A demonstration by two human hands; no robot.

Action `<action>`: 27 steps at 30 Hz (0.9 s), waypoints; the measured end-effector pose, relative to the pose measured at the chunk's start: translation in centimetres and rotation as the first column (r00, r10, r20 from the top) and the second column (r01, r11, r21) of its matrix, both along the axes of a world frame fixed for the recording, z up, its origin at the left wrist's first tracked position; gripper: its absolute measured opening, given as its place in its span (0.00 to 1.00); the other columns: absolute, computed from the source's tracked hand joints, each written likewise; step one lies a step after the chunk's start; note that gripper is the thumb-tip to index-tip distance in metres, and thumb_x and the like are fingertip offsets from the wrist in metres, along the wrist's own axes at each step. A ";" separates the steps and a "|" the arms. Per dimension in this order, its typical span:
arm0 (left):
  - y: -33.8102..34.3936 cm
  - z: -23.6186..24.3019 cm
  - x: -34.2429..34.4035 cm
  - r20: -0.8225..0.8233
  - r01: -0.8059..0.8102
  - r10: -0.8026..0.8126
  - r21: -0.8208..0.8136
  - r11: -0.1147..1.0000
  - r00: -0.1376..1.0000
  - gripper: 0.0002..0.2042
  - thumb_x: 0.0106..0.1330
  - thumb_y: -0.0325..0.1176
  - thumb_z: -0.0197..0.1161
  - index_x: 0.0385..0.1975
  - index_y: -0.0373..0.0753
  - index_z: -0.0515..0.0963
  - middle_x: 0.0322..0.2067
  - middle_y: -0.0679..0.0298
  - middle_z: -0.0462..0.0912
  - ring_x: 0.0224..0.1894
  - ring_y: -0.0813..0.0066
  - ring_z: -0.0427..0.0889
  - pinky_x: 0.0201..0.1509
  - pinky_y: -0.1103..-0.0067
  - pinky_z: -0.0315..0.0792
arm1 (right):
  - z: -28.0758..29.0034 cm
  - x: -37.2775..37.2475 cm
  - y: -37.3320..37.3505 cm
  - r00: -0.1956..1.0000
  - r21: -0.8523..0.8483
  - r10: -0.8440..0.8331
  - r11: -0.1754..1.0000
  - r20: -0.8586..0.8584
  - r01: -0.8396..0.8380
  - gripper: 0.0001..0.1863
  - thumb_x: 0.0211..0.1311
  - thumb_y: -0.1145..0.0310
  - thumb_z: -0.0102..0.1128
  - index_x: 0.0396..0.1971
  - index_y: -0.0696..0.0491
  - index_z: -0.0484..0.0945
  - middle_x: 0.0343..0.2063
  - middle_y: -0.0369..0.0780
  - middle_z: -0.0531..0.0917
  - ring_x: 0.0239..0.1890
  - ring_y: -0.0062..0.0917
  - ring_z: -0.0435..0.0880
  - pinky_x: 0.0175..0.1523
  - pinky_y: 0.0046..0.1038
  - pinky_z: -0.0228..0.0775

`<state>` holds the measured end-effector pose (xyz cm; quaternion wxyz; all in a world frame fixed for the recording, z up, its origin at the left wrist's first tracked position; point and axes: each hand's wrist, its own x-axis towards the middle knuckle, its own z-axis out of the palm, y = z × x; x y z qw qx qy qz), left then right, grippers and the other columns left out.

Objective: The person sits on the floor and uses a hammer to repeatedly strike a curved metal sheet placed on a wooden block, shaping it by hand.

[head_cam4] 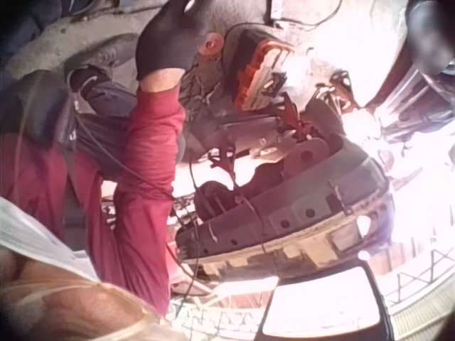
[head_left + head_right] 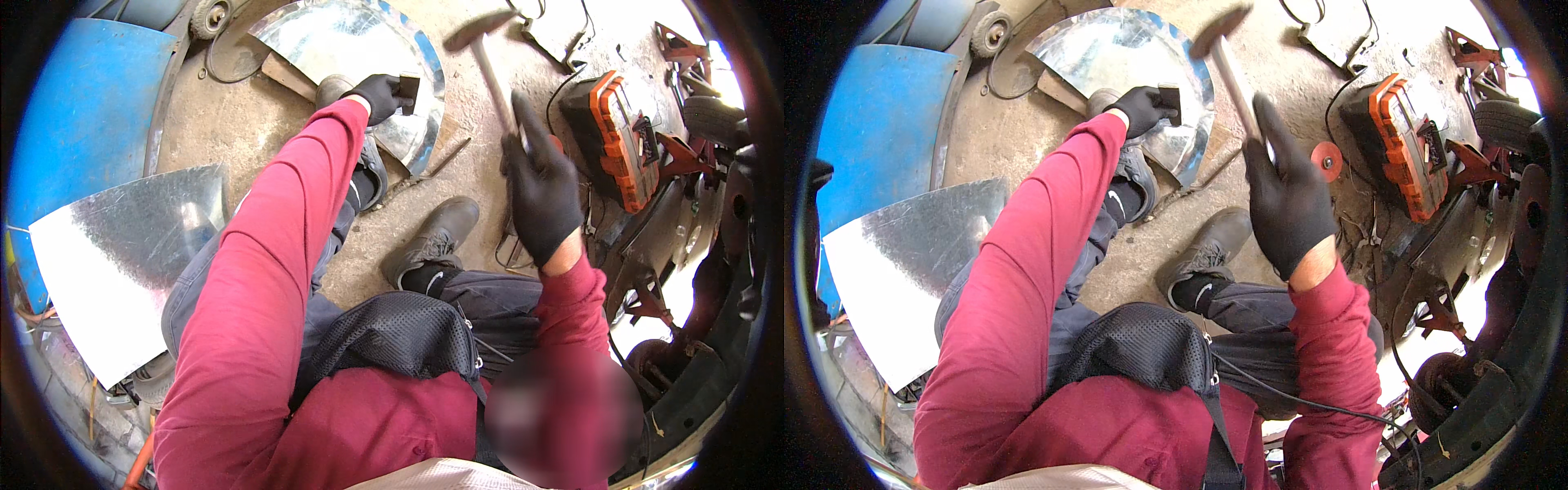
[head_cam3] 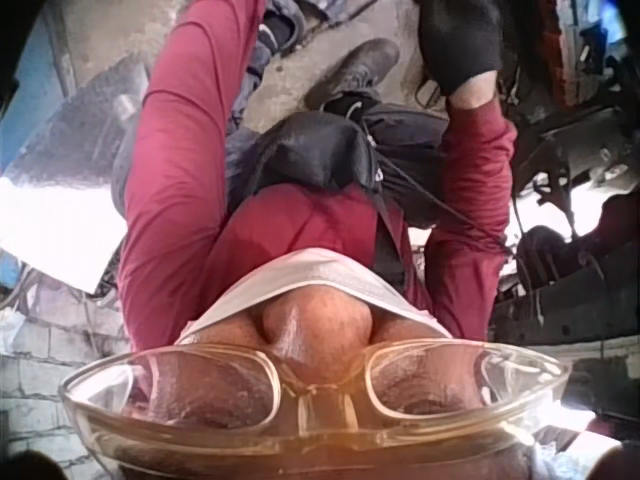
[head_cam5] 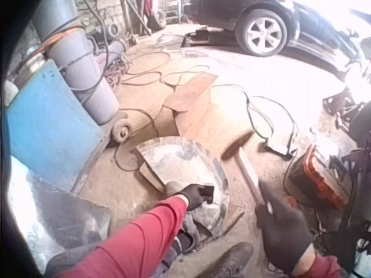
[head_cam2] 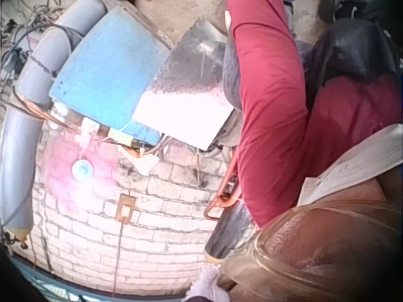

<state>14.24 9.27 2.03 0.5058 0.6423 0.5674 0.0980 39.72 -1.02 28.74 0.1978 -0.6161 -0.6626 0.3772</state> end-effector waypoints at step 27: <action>-1.5 1.0 2.6 -0.017 -0.007 0.008 0.063 0.998 1.000 0.11 0.70 0.37 0.69 0.46 0.40 0.88 0.43 0.56 0.92 0.45 0.70 0.89 0.56 0.73 0.78 | -7.6 -0.8 -1.8 0.999 0.383 0.037 0.923 0.001 -0.035 0.31 0.78 0.63 0.52 0.78 0.36 0.60 0.35 0.56 0.85 0.37 0.56 0.86 0.42 0.54 0.75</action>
